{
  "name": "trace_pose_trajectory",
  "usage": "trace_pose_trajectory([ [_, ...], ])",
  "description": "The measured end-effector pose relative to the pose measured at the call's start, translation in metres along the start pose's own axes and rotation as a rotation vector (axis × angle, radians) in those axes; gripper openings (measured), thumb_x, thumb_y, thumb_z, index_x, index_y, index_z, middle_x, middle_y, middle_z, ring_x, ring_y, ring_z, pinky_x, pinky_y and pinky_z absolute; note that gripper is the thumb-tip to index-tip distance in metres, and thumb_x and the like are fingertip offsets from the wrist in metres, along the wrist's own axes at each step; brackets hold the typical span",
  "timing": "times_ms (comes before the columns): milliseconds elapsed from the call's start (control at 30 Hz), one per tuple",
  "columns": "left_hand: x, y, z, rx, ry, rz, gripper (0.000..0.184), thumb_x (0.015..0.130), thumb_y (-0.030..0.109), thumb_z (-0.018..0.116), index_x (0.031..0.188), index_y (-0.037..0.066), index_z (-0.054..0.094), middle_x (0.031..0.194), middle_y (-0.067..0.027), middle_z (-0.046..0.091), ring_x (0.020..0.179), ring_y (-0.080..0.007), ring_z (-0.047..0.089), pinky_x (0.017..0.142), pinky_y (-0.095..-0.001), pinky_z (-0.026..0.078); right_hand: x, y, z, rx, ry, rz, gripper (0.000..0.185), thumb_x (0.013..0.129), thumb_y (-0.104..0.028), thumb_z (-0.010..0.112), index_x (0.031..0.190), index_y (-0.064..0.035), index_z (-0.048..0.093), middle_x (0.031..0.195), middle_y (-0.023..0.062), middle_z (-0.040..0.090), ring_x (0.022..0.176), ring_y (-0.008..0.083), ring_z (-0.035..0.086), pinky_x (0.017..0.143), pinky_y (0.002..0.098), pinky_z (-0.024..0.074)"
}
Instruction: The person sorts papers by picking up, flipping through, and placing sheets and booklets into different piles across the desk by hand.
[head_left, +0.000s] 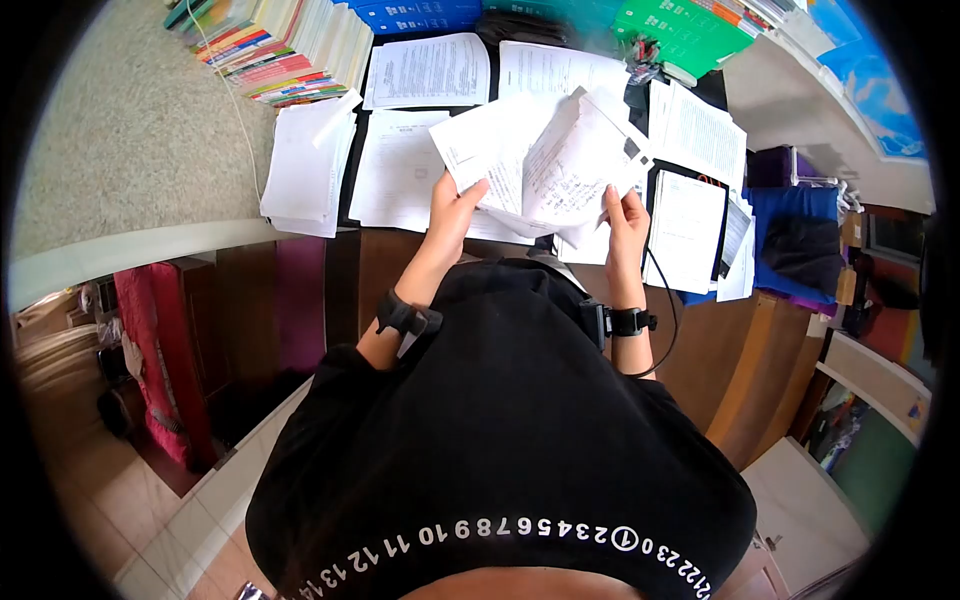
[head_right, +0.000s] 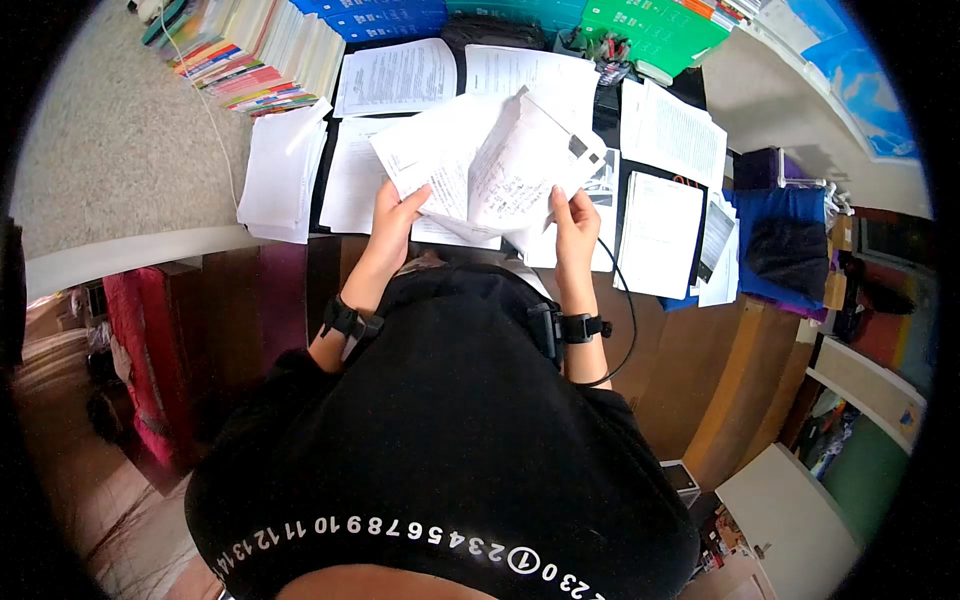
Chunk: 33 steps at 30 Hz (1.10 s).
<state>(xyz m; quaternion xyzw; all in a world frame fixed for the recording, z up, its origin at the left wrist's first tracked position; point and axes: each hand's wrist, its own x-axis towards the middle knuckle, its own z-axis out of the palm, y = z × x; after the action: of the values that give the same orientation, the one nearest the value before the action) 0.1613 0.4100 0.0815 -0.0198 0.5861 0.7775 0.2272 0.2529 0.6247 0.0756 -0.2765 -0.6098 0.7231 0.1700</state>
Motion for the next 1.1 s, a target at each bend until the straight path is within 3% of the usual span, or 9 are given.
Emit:
trace_pose_trajectory([
  [133,-0.004,-0.009,0.015,-0.029,0.050,0.025,0.030,0.088,0.002,0.052,0.116,-0.006,0.049,0.113,-0.0109,0.058,0.102,-0.0154,0.056,0.087,-0.0285,0.042,0.006,0.002,-0.032,0.002,0.004,-0.009,0.019,0.090,-0.021,0.058,0.081,-0.0047,0.061,0.072,-0.0035,0.054,0.069,0.0049,0.047,0.061,0.0202,0.0381],
  [367,-0.015,-0.016,0.036,-0.151,0.082,0.020,0.035,0.089,0.004,0.051,0.121,-0.006,0.044,0.119,-0.0140,0.055,0.108,-0.0201,0.055,0.092,-0.0335,0.043,0.016,-0.002,-0.070,-0.055,-0.024,-0.049,0.020,0.090,-0.022,0.059,0.079,-0.0048,0.062,0.074,-0.0038,0.053,0.068,0.0050,0.047,0.063,0.0205,0.0412],
  [400,-0.016,-0.017,0.040,-0.182,0.106,0.031,0.035,0.088,0.004,0.052,0.121,-0.005,0.044,0.118,-0.0136,0.055,0.108,-0.0201,0.055,0.091,-0.0337,0.043,0.016,-0.004,-0.073,-0.050,-0.016,-0.051,0.019,0.089,-0.017,0.060,0.077,-0.0023,0.061,0.073,-0.0023,0.053,0.067,0.0057,0.048,0.062,0.0202,0.0411],
  [533,-0.016,-0.023,0.055,-0.297,0.188,0.057,0.037,0.088,0.003,0.051,0.123,-0.004,0.044,0.121,-0.0126,0.054,0.109,-0.0210,0.054,0.091,-0.0350,0.043,0.019,-0.008,-0.093,-0.208,-0.111,-0.287,0.014,0.084,-0.005,0.063,0.075,0.0044,0.058,0.069,0.0022,0.052,0.066,0.0087,0.048,0.061,0.0212,0.0397],
  [733,-0.013,-0.020,0.067,-0.452,0.239,0.006,0.039,0.088,0.002,0.047,0.126,-0.003,0.040,0.126,-0.0134,0.050,0.115,-0.0233,0.051,0.097,-0.0369,0.041,0.015,-0.013,-0.109,-0.376,-0.120,-0.556,0.011,0.079,-0.001,0.065,0.073,0.0042,0.057,0.070,0.0054,0.054,0.065,0.0117,0.050,0.061,0.0234,0.0408],
  [967,0.010,-0.039,0.039,-0.625,0.187,-0.006,0.035,0.087,0.000,0.043,0.121,-0.008,0.041,0.122,-0.0169,0.051,0.114,-0.0233,0.051,0.098,-0.0354,0.043,0.015,-0.009,-0.129,-0.310,0.022,-0.463,0.012,0.082,-0.003,0.064,0.074,0.0026,0.058,0.071,0.0044,0.055,0.064,0.0097,0.050,0.058,0.0219,0.0401],
  [1100,0.013,-0.036,0.042,-0.640,0.352,-0.009,0.028,0.088,-0.002,0.042,0.114,-0.012,0.043,0.116,-0.0181,0.053,0.109,-0.0228,0.054,0.096,-0.0328,0.045,0.019,-0.003,-0.148,-0.151,0.129,-0.342,0.013,0.086,-0.007,0.061,0.077,0.0006,0.058,0.073,0.0003,0.054,0.068,0.0059,0.049,0.062,0.0186,0.0388],
])
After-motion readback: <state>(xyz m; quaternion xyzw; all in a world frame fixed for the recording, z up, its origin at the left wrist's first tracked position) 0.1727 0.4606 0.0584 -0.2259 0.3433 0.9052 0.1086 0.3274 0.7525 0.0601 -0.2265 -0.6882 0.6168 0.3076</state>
